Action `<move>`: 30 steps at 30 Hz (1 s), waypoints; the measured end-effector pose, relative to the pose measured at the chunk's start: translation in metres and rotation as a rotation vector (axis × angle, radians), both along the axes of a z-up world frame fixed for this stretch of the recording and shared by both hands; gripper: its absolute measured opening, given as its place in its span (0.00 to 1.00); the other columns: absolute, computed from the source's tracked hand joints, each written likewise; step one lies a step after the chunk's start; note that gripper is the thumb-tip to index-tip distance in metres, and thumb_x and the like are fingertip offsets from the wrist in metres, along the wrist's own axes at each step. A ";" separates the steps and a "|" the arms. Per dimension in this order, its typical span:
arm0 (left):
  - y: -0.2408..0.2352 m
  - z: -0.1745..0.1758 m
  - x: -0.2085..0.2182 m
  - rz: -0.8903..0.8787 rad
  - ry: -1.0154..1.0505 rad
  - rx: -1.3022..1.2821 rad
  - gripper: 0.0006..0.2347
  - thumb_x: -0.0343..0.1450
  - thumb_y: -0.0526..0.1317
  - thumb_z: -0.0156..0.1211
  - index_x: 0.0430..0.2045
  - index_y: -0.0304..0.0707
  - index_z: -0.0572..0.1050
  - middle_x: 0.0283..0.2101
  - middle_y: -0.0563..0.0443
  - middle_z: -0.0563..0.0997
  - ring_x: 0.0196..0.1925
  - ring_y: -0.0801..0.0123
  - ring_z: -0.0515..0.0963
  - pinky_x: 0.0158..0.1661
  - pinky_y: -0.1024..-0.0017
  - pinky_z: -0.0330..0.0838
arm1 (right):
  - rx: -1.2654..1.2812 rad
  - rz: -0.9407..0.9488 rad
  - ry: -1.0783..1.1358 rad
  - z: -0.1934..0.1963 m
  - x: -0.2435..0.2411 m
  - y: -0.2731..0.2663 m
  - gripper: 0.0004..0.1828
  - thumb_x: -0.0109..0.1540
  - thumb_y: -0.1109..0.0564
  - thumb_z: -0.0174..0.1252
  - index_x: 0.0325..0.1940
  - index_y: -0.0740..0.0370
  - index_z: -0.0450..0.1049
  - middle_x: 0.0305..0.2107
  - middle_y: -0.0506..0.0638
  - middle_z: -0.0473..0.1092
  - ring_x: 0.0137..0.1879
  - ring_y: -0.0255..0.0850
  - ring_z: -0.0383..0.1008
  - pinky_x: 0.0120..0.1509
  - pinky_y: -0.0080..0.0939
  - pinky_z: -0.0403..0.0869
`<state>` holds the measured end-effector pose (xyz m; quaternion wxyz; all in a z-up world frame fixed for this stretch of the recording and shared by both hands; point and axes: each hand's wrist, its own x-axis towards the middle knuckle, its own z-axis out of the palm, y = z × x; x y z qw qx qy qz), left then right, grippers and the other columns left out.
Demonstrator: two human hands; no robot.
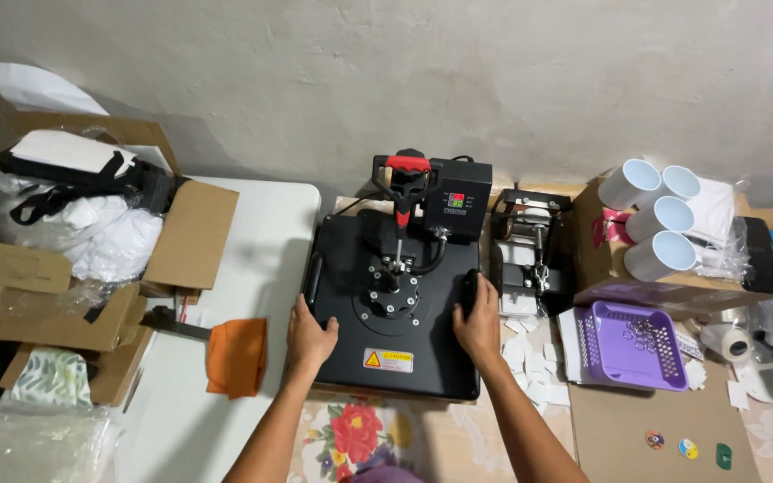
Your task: The person peels backing off small square stickers and places them onto a red mat. They then cover the stickers with a brown sheet and operate a heat press machine by pulling down the handle to press the items.
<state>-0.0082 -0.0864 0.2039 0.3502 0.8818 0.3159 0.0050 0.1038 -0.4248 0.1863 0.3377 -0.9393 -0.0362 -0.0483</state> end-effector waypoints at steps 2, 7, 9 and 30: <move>-0.008 0.002 -0.005 0.013 -0.007 0.007 0.40 0.74 0.44 0.68 0.82 0.26 0.57 0.75 0.26 0.71 0.78 0.37 0.73 0.70 0.44 0.76 | 0.024 -0.006 -0.033 -0.010 -0.007 -0.003 0.49 0.65 0.60 0.67 0.89 0.64 0.56 0.68 0.67 0.66 0.74 0.66 0.72 0.77 0.61 0.76; -0.010 0.002 0.001 0.003 -0.046 0.036 0.38 0.74 0.41 0.67 0.80 0.21 0.56 0.73 0.21 0.72 0.77 0.31 0.73 0.72 0.41 0.72 | 0.037 -0.022 -0.231 -0.055 0.010 -0.009 0.45 0.69 0.60 0.64 0.90 0.58 0.58 0.55 0.62 0.73 0.62 0.62 0.80 0.64 0.58 0.81; 0.003 -0.024 0.010 0.009 0.009 0.132 0.42 0.70 0.50 0.72 0.79 0.28 0.61 0.71 0.30 0.75 0.76 0.39 0.75 0.73 0.45 0.72 | 0.048 -0.010 -0.232 -0.055 0.008 -0.010 0.44 0.69 0.60 0.63 0.90 0.57 0.58 0.52 0.61 0.73 0.58 0.63 0.82 0.60 0.59 0.83; -0.064 0.235 0.310 -0.913 0.051 0.571 0.34 0.55 0.69 0.83 0.48 0.52 0.84 0.47 0.48 0.88 0.61 0.49 0.87 0.67 0.50 0.76 | 0.027 -0.051 -0.106 -0.053 0.006 -0.007 0.47 0.69 0.58 0.63 0.92 0.48 0.54 0.52 0.62 0.72 0.61 0.65 0.80 0.64 0.61 0.81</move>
